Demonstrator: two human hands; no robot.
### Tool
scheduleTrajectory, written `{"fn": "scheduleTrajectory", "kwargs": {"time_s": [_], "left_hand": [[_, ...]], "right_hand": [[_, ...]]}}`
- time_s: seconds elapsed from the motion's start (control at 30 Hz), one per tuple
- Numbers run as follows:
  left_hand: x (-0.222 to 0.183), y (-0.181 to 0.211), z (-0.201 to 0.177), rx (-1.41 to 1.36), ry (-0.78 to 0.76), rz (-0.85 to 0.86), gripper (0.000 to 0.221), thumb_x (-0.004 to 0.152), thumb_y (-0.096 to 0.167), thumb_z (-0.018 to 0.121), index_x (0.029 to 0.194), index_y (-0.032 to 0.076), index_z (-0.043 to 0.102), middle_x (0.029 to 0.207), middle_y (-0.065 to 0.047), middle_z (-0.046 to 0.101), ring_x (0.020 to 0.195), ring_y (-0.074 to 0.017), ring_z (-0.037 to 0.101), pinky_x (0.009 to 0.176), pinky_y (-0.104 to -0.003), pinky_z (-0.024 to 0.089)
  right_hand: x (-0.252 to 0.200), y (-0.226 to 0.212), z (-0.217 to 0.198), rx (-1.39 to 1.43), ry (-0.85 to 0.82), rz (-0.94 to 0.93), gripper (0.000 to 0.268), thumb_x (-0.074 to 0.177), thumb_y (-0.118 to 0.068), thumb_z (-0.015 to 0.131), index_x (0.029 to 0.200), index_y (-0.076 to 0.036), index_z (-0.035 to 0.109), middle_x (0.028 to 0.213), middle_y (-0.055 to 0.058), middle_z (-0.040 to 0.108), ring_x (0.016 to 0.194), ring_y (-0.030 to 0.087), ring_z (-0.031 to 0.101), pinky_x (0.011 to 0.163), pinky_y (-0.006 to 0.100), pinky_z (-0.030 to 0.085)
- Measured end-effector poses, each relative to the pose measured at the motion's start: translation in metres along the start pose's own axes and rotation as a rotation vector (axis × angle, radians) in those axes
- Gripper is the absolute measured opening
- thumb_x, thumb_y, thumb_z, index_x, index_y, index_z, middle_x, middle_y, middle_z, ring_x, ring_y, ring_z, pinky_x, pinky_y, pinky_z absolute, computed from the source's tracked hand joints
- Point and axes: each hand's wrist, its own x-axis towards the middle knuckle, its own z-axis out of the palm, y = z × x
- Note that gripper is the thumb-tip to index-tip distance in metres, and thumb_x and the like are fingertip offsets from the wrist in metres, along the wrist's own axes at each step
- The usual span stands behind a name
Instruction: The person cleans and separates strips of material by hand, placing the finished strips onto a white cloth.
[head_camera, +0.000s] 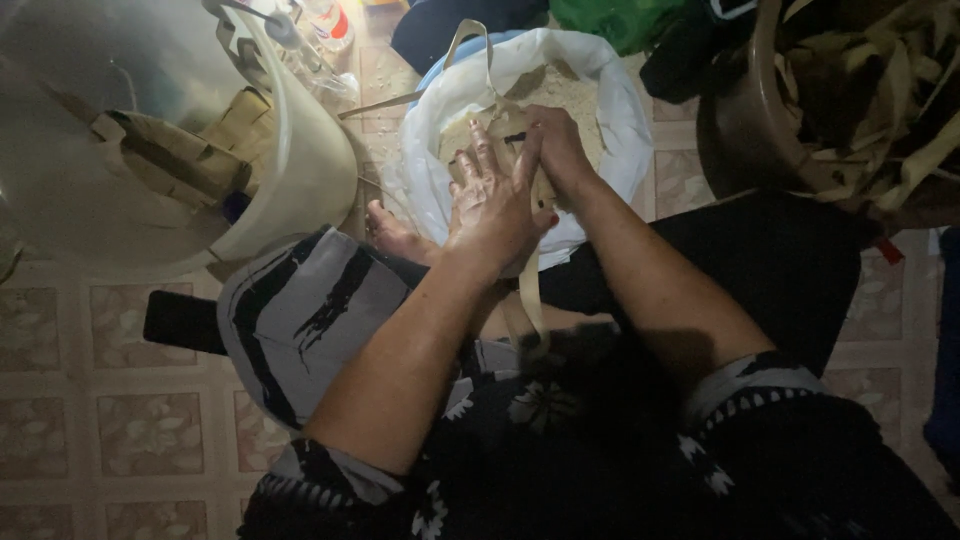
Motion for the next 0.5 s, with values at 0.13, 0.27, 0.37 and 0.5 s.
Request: {"fn": "scheduleTrajectory", "kwargs": {"time_s": [0.13, 0.27, 0.37, 0.5], "left_hand": [[0.003, -0.002, 0.004, -0.011, 0.005, 0.002, 0.109, 0.087, 0.059, 0.078, 0.163, 0.038, 0.003, 0.164, -0.033, 0.002, 0.149, -0.0550, 0.024, 0.106, -0.061, 0.040], [-0.007, -0.005, -0.013, -0.120, -0.008, 0.061, 0.105, 0.087, 0.045, 0.079, 0.163, 0.032, 0.008, 0.162, -0.037, -0.001, 0.147, -0.0601, 0.018, 0.107, -0.067, 0.035], [-0.011, -0.006, -0.018, -0.207, -0.013, 0.121, 0.102, 0.088, 0.036, 0.079, 0.163, 0.026, 0.010, 0.160, -0.042, -0.004, 0.144, -0.0662, 0.013, 0.107, -0.074, 0.030], [-0.016, -0.004, -0.022, -0.170, 0.020, 0.138, 0.102, 0.089, 0.034, 0.079, 0.162, 0.024, 0.009, 0.158, -0.043, -0.003, 0.142, -0.0665, 0.018, 0.105, -0.073, 0.034]], "right_hand": [[-0.007, -0.013, -0.001, -0.016, -0.012, 0.033, 0.026, 0.100, -0.027, 0.042, 0.084, -0.016, 0.059, 0.067, -0.006, 0.048, 0.062, 0.008, 0.046, 0.062, 0.029, 0.042], [-0.012, -0.015, -0.001, 0.126, 0.022, 0.036, 0.023, 0.095, -0.023, 0.049, 0.080, -0.011, 0.061, 0.075, -0.001, 0.056, 0.071, 0.011, 0.050, 0.069, 0.029, 0.044], [-0.008, -0.006, 0.000, 0.214, 0.054, 0.036, 0.017, 0.090, -0.015, 0.052, 0.080, -0.006, 0.063, 0.084, 0.002, 0.063, 0.079, 0.011, 0.053, 0.075, 0.026, 0.046], [0.001, 0.005, 0.001, 0.092, 0.078, 0.003, 0.018, 0.089, -0.011, 0.051, 0.080, -0.005, 0.065, 0.084, 0.002, 0.063, 0.080, 0.012, 0.054, 0.076, 0.027, 0.047]]}}
